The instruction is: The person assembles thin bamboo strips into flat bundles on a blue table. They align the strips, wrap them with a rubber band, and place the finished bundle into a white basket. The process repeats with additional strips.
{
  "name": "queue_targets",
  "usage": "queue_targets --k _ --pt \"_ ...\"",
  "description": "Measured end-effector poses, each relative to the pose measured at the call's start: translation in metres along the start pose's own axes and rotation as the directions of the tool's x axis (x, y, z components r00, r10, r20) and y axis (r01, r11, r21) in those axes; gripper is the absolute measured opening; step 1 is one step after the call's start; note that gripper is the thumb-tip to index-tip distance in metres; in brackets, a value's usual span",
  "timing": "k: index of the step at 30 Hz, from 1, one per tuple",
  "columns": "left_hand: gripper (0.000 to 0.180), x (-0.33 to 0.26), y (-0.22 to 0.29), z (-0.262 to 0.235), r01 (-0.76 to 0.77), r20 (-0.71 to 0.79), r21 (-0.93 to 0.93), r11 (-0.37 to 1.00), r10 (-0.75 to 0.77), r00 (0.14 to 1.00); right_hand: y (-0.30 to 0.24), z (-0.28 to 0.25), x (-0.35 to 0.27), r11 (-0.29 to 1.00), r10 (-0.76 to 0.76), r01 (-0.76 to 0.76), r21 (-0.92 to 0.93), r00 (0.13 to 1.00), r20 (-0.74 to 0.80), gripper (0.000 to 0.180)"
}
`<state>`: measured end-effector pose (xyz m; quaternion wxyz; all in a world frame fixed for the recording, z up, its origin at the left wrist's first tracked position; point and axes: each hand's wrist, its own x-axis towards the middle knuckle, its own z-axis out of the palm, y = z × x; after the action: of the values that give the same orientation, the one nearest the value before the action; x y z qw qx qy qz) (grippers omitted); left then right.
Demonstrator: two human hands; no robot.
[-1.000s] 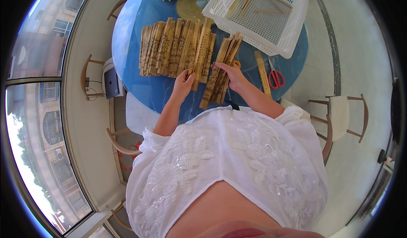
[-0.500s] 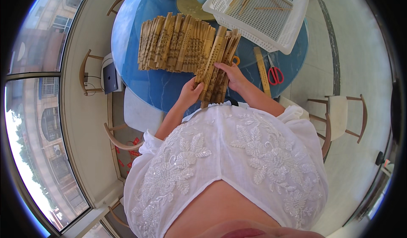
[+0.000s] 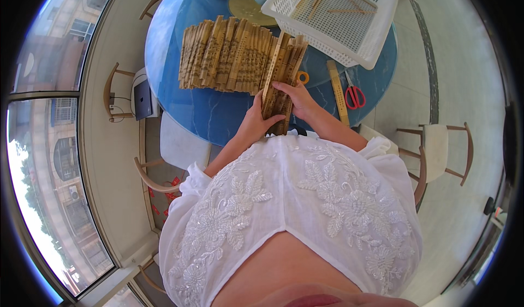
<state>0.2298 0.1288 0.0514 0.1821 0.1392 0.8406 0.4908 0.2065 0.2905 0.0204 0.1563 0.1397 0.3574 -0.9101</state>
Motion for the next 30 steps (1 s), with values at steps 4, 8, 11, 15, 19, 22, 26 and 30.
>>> queue_targets --k 4,8,11,15,19,22,26,30 --pt "0.082 -0.002 -0.005 0.007 -0.002 0.047 0.022 1.000 0.001 0.999 0.003 -0.003 -0.001 1.000 0.007 -0.007 0.000 1.000 -0.006 0.035" --pt "0.078 0.002 -0.002 0.008 0.006 0.124 0.050 0.999 -0.012 0.992 0.005 -0.004 0.002 1.000 -0.023 0.023 -0.003 1.000 -0.014 0.037" --pt "0.077 0.008 0.002 0.006 0.009 0.172 0.030 0.999 -0.014 0.985 0.000 -0.007 0.006 0.999 -0.020 0.020 -0.049 1.000 -0.001 0.036" --pt "0.080 0.016 -0.002 0.014 -0.071 0.148 -0.013 0.997 0.072 0.986 -0.009 -0.006 0.011 0.992 -0.045 0.045 -0.119 0.999 0.002 0.034" --pt "0.085 0.019 0.003 0.019 -0.192 0.099 -0.006 0.981 0.192 0.976 -0.021 -0.006 0.017 0.991 0.024 -0.025 -0.132 1.000 -0.012 0.035" --pt "0.084 0.017 0.021 0.011 -0.152 0.172 -0.095 0.984 0.167 0.971 -0.033 -0.009 0.021 0.986 0.126 -0.121 -0.111 0.992 0.032 0.036" --pt "0.071 0.024 0.011 -0.019 0.073 0.377 -0.213 0.974 0.013 0.926 -0.048 -0.011 0.020 0.973 0.213 -0.201 -0.113 0.970 0.115 0.035" --pt "0.071 0.061 -0.009 -0.056 0.188 0.254 -0.189 0.964 -0.137 0.958 -0.050 0.003 0.015 0.968 0.228 -0.213 -0.137 0.967 0.114 0.037"
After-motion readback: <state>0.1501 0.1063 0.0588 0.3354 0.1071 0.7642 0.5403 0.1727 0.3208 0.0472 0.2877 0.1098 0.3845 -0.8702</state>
